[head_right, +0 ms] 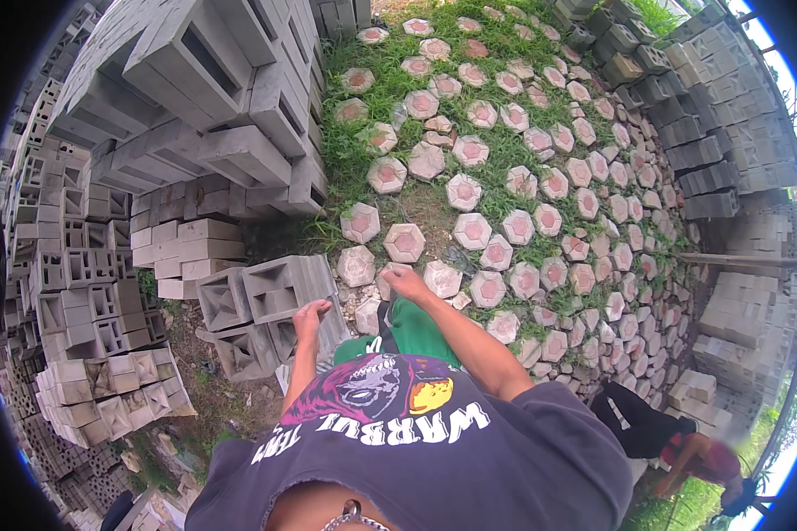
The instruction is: The person picks up concrete ventilation blocks one by one from various stacks and places them on a new stack.
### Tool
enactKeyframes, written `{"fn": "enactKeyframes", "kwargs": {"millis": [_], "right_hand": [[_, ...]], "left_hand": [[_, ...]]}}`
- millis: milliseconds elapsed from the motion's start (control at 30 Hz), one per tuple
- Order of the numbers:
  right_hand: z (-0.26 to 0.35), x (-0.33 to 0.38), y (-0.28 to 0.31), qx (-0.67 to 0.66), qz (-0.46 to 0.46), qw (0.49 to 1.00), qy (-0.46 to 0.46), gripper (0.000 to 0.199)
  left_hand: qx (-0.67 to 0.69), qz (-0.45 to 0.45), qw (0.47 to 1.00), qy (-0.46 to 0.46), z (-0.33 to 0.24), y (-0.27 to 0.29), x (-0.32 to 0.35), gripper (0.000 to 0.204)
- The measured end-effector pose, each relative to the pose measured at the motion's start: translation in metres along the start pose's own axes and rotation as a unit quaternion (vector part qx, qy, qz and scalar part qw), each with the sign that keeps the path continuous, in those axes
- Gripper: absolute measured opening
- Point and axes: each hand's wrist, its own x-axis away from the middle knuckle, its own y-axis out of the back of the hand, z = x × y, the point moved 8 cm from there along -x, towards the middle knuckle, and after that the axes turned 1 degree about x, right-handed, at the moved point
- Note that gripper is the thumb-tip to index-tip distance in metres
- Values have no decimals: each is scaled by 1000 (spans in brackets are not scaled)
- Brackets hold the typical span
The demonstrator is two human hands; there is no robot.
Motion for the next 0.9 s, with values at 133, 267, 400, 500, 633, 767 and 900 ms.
{"fn": "enactKeyframes", "kwargs": {"millis": [133, 267, 400, 500, 633, 767, 900], "right_hand": [[-1, 14, 74, -125, -95, 985, -66, 44], [-60, 48, 122, -240, -161, 941, -175, 46], [-136, 77, 137, -318, -187, 895, -249, 56], [-137, 90, 134, -361, -222, 867, -264, 58], [-134, 85, 134, -420, -262, 830, -257, 58], [-99, 54, 150, -412, -279, 824, -270, 52], [-62, 28, 191, -370, -294, 850, -232, 48]], "left_hand": [[-47, 55, 997, -35, -38, -59, -20, 19], [-109, 84, 988, -66, -75, -100, -9, 17], [-188, 91, 975, -72, -84, -106, -20, 20], [-262, 71, 961, -59, -88, -103, -35, 23], [-275, 74, 958, -26, -99, -110, -77, 24], [-230, 79, 970, 23, -121, -145, -128, 28], [-199, 126, 972, 19, -171, -210, -168, 34]]}}
